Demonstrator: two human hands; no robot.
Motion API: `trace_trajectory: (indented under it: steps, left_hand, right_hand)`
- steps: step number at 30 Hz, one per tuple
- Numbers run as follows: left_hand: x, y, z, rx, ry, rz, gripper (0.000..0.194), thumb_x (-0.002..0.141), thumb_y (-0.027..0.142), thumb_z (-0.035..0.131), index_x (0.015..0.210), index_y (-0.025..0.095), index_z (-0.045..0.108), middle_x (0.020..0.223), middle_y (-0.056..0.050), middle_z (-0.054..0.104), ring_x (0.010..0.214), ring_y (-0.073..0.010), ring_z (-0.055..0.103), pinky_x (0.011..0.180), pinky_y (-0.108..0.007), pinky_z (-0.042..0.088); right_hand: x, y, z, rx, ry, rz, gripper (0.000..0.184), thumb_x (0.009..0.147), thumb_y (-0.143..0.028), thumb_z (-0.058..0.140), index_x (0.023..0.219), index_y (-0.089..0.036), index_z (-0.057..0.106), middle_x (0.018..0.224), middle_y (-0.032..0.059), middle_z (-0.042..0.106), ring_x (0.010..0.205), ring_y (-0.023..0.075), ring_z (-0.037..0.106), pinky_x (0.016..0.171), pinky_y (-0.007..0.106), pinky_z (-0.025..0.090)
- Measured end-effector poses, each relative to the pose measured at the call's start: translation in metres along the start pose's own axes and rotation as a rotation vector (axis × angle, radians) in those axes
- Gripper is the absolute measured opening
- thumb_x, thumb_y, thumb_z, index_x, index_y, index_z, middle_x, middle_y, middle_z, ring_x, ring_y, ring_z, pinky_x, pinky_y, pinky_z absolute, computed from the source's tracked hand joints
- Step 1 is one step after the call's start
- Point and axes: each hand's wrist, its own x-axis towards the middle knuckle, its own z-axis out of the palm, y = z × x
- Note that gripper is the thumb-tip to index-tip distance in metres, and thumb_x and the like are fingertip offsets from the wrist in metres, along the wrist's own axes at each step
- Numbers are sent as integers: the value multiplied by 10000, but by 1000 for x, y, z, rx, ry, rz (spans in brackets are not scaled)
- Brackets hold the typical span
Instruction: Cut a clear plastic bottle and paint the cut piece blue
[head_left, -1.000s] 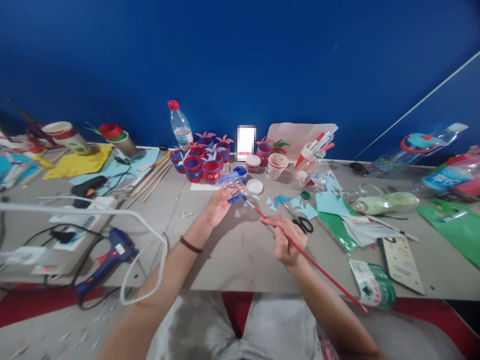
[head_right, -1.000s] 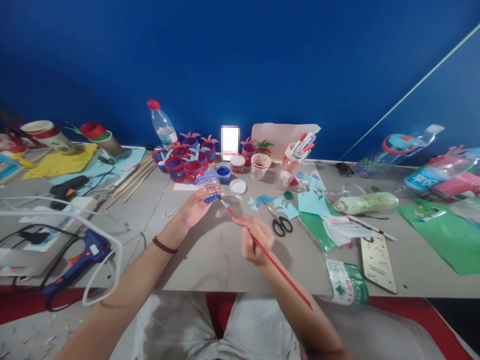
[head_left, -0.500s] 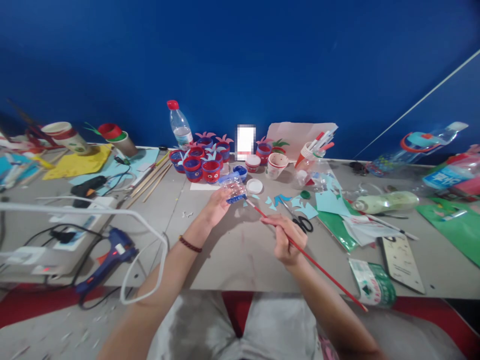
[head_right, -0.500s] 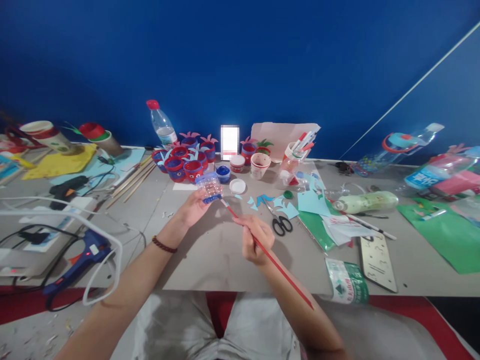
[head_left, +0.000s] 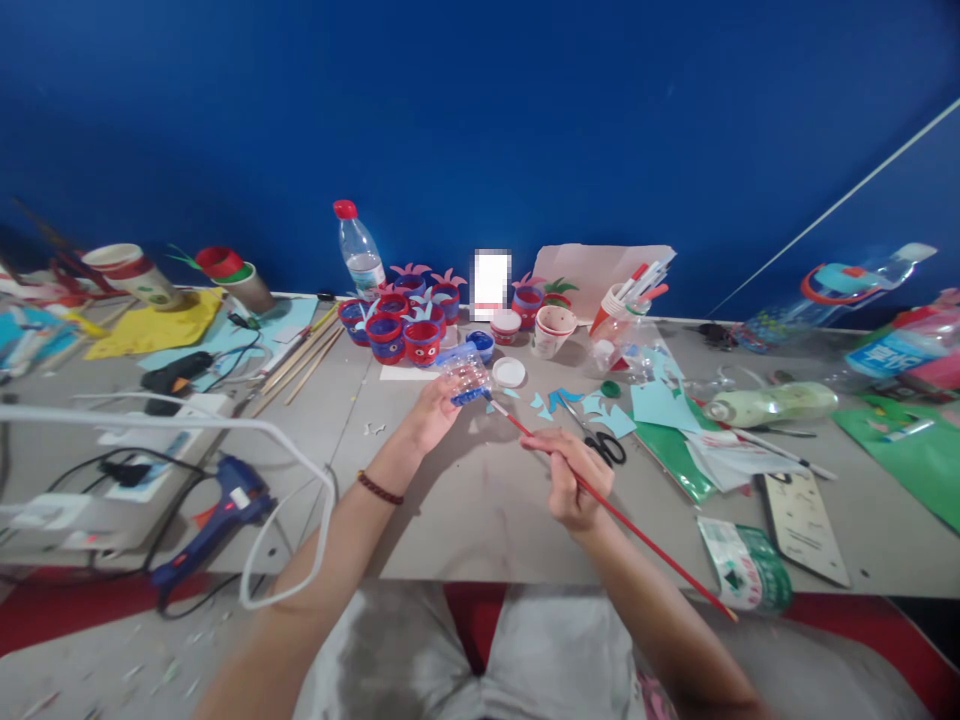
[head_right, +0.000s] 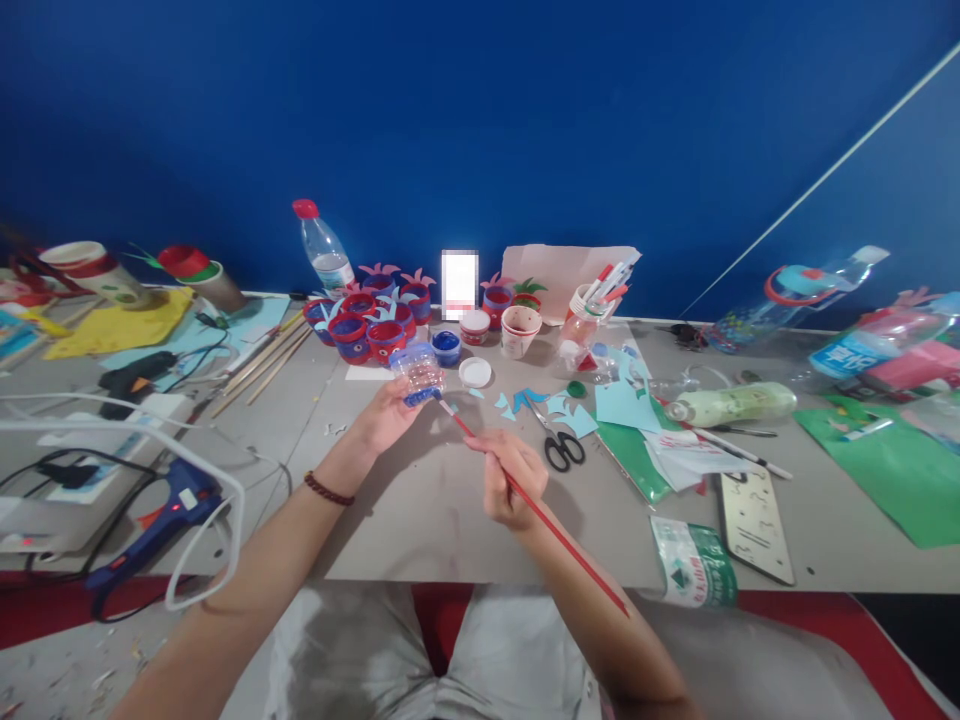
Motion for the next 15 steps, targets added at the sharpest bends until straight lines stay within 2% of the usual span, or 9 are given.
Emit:
trace_trajectory:
  steps: [5,8,11,15]
  left_hand:
    - [-1,1,2,-12,2,-15,351,691,423,804,958,200,759,1061,-60,777,1163,-273,663,1120,-433,419]
    - [-2,4,5,-6,-6,-25,363,681,406,824,971,198,755,1079,-66,775,1167,-274,662,1129,-436,402]
    - [-3,4,8,41,-36,-31,417,641,379,859,999,194,749,1108,-82,766,1182,-291,649,1132,-456,383]
    - [-5,0,12,116,-73,-88,502,560,348,909,1006,182,748,1052,-82,768,1130,-303,661,1109,-468,376]
  right_hand:
    - [-6,5,1,-14,81,-7,360,929,-107,417,1069,-246,719,821,31,746,721,186,721,622,317,588]
    - [-10,9,2,-22,114,84,330,963,-171,415,1107,-236,705,880,45,757,752,196,732,670,345,598]
    - [-12,13,5,5,104,229,314,1002,-243,398,1156,-227,671,990,73,761,870,219,748,799,402,603]
    - [-12,17,8,78,83,375,267,1031,-303,393,1162,-246,620,1152,80,719,1118,245,700,1021,490,513]
